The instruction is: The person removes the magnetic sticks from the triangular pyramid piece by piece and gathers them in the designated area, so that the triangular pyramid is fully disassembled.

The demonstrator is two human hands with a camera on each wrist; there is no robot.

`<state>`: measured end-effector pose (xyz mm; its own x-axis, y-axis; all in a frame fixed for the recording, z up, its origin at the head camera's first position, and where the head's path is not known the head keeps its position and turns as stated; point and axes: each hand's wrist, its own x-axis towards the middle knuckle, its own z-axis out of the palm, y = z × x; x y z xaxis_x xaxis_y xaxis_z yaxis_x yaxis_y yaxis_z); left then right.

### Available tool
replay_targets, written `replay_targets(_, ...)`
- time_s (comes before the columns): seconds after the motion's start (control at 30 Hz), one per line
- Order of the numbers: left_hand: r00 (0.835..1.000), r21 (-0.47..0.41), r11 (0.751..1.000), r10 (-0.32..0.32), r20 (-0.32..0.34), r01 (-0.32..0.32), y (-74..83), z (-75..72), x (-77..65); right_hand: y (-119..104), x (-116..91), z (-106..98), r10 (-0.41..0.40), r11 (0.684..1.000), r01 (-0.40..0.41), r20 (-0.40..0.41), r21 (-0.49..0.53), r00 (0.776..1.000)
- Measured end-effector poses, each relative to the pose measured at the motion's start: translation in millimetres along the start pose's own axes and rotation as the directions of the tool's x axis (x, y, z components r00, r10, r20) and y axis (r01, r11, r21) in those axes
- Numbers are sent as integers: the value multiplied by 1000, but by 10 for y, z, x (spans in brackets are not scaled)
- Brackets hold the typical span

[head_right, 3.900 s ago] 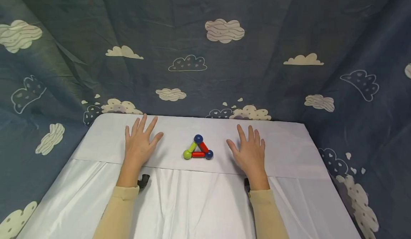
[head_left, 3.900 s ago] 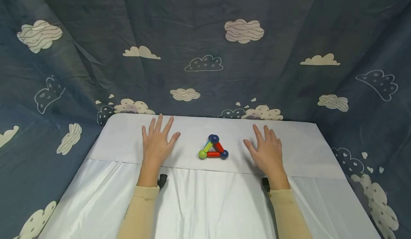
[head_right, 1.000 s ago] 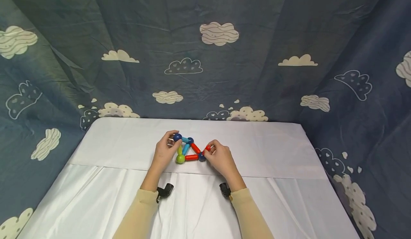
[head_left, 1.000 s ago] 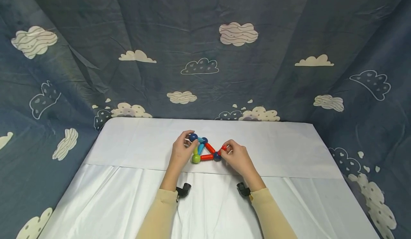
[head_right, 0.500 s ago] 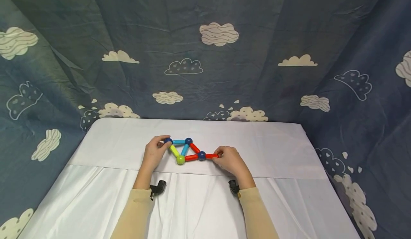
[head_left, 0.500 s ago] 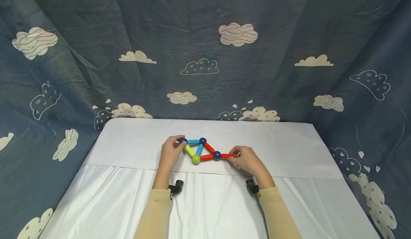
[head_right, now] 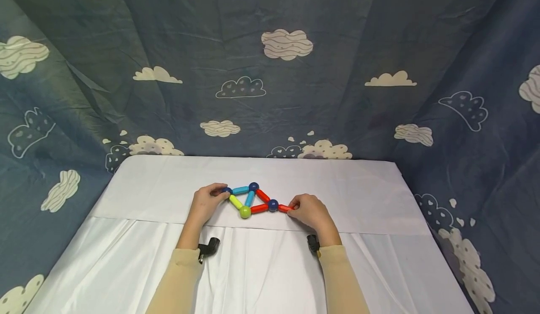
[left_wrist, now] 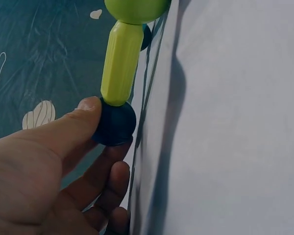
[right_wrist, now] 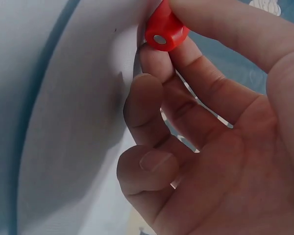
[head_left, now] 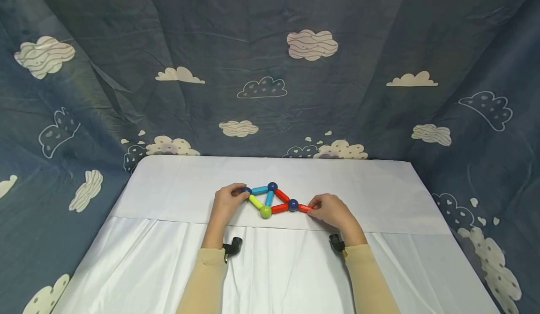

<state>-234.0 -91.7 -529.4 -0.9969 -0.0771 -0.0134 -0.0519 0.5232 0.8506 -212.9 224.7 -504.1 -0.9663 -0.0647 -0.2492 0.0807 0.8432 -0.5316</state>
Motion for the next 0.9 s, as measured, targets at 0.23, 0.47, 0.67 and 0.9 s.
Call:
replay_targets(0.23, 1000, 15, 1000, 4, 3, -4, -33, 17, 16, 20, 25, 6, 2, 1000, -2, -5, -2, 1000)
replay_targets(0.47, 999, 25, 999, 36, 0, -36, -53, 20, 18, 29, 42, 25, 8, 1000, -8, -4, -3, 1000)
replay_targets(0.67, 999, 27, 999, 38, -4, -38, -49, 28, 18, 39, 45, -9, 10, 1000, -10, 13, 22, 1000)
replay_targets(0.9, 999, 64, 997, 48, -6, -48, -41, 70, 26, 7, 34, -100, -58, 989, 73, -119, 129, 991)
